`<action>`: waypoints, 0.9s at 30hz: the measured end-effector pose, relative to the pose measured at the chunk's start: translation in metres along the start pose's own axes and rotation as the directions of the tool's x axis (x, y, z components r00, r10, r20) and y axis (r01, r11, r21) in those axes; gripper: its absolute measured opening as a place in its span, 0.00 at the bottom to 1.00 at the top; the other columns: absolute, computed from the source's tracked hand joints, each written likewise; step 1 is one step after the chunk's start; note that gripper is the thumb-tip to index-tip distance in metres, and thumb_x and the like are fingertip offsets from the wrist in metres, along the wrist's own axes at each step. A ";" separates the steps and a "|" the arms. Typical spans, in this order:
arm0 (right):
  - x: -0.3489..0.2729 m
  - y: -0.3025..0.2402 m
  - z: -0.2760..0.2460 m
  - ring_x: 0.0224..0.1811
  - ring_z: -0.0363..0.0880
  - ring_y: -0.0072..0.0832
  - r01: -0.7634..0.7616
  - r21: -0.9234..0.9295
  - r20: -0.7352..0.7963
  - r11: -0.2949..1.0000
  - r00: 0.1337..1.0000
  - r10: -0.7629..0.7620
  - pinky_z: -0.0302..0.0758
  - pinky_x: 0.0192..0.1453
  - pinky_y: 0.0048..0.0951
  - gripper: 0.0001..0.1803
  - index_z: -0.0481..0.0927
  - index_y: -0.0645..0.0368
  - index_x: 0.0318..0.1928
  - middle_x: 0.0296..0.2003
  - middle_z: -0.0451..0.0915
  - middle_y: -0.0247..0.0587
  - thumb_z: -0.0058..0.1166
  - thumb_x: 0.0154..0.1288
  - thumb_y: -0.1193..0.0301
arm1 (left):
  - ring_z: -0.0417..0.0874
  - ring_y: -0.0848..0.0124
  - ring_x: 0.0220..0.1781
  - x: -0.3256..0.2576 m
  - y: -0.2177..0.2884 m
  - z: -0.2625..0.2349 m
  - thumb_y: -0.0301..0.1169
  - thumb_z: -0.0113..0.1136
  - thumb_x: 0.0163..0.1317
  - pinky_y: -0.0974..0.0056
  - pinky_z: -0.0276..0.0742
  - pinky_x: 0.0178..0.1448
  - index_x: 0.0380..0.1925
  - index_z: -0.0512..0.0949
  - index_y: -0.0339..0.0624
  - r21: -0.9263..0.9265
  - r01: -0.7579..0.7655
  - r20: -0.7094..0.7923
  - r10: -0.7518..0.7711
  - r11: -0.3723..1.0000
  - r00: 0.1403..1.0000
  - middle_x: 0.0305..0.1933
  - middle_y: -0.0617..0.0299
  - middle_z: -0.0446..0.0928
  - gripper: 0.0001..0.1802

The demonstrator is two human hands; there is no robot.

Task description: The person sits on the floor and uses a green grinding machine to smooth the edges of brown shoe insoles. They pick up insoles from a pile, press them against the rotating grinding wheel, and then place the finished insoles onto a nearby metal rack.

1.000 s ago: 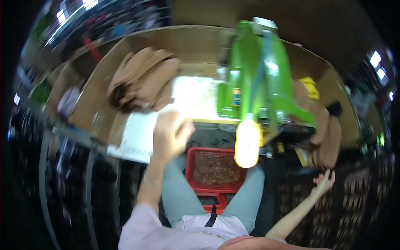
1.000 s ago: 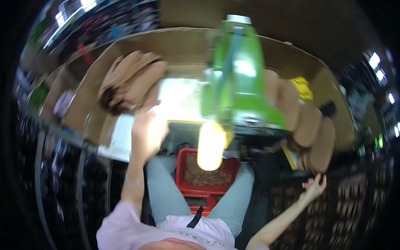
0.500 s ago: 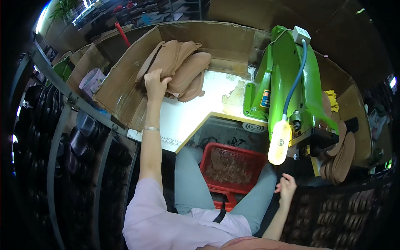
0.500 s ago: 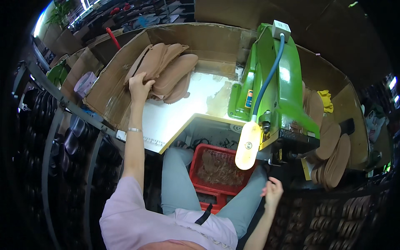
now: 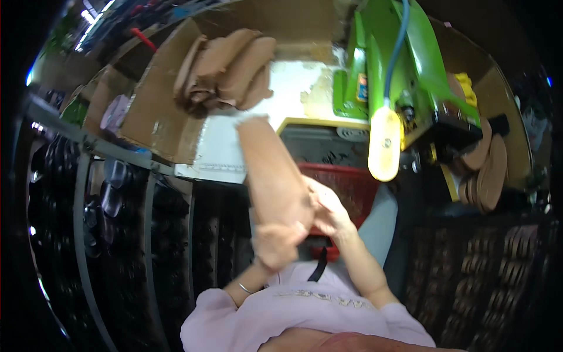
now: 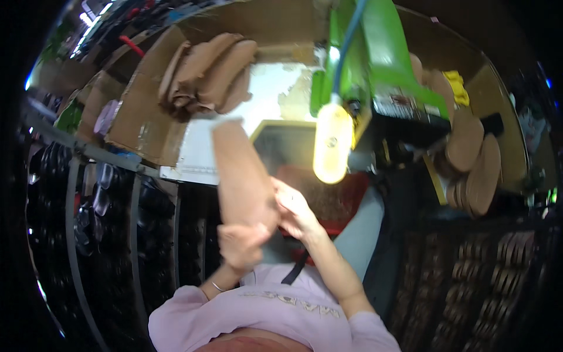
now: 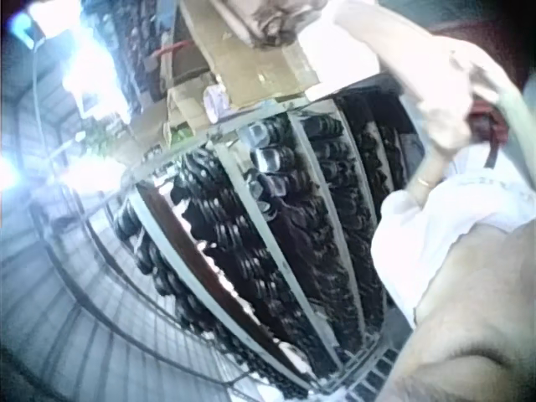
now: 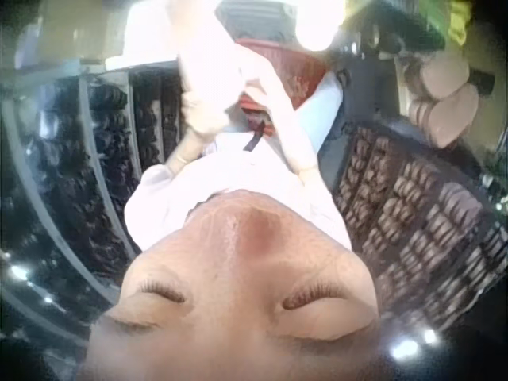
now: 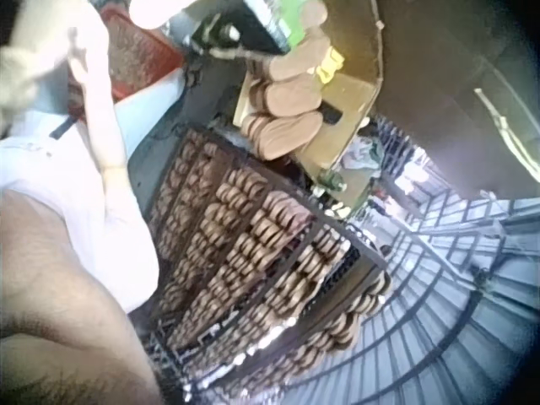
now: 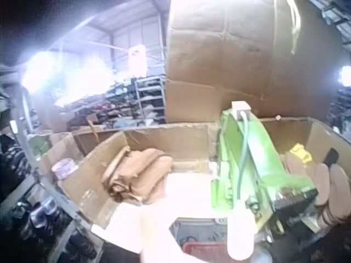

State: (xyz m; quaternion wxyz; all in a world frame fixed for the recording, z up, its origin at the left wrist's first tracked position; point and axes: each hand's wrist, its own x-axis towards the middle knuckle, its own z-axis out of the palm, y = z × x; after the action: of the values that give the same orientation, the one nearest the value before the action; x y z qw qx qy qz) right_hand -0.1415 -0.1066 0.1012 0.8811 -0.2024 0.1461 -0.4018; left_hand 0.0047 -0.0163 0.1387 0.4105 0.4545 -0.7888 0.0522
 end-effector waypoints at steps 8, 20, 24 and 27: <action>-0.138 -0.032 -0.080 0.59 0.71 0.26 -0.120 -0.760 -0.242 0.639 0.964 -0.107 0.65 0.65 0.30 0.33 0.67 0.67 0.62 0.55 0.74 0.41 0.64 0.54 0.78 | 0.73 0.63 0.56 -0.023 0.017 0.064 0.15 0.61 0.50 0.71 0.80 0.44 0.60 0.63 0.33 -0.557 0.658 0.207 -0.683 0.506 0.700 0.59 0.52 0.62 0.35; -0.183 0.065 -0.086 0.53 0.75 0.28 -0.125 -0.451 -0.515 0.883 0.845 -0.143 0.73 0.57 0.29 0.30 0.72 0.65 0.56 0.49 0.77 0.40 0.67 0.51 0.76 | 0.79 0.79 0.35 0.107 0.042 0.145 0.27 0.68 0.55 0.73 0.76 0.40 0.44 0.80 0.31 -0.739 0.670 0.617 -0.328 0.073 0.716 0.36 0.61 0.83 0.17; -0.191 0.072 -0.078 0.52 0.75 0.26 -0.030 -0.489 -0.507 0.872 0.823 -0.257 0.73 0.56 0.28 0.27 0.74 0.66 0.54 0.49 0.78 0.39 0.66 0.51 0.76 | 0.80 0.75 0.41 0.093 0.033 0.143 0.23 0.65 0.56 0.70 0.76 0.48 0.47 0.79 0.30 -0.761 0.643 0.588 -0.324 0.088 0.741 0.40 0.59 0.82 0.18; -0.226 0.059 -0.089 0.51 0.76 0.26 -0.105 -0.508 -0.571 0.855 0.785 -0.242 0.73 0.56 0.28 0.27 0.73 0.69 0.53 0.49 0.78 0.41 0.66 0.51 0.76 | 0.80 0.75 0.44 0.077 0.027 0.140 0.21 0.63 0.56 0.70 0.75 0.52 0.48 0.78 0.29 -0.735 0.678 0.635 -0.365 -0.012 0.681 0.44 0.58 0.81 0.18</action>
State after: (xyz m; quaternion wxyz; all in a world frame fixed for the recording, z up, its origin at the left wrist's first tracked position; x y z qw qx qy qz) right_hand -0.2843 0.0803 0.0168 0.6817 -0.2927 0.5189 -0.4245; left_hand -0.1193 -0.1160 0.1079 0.4747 0.3711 -0.4581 -0.6536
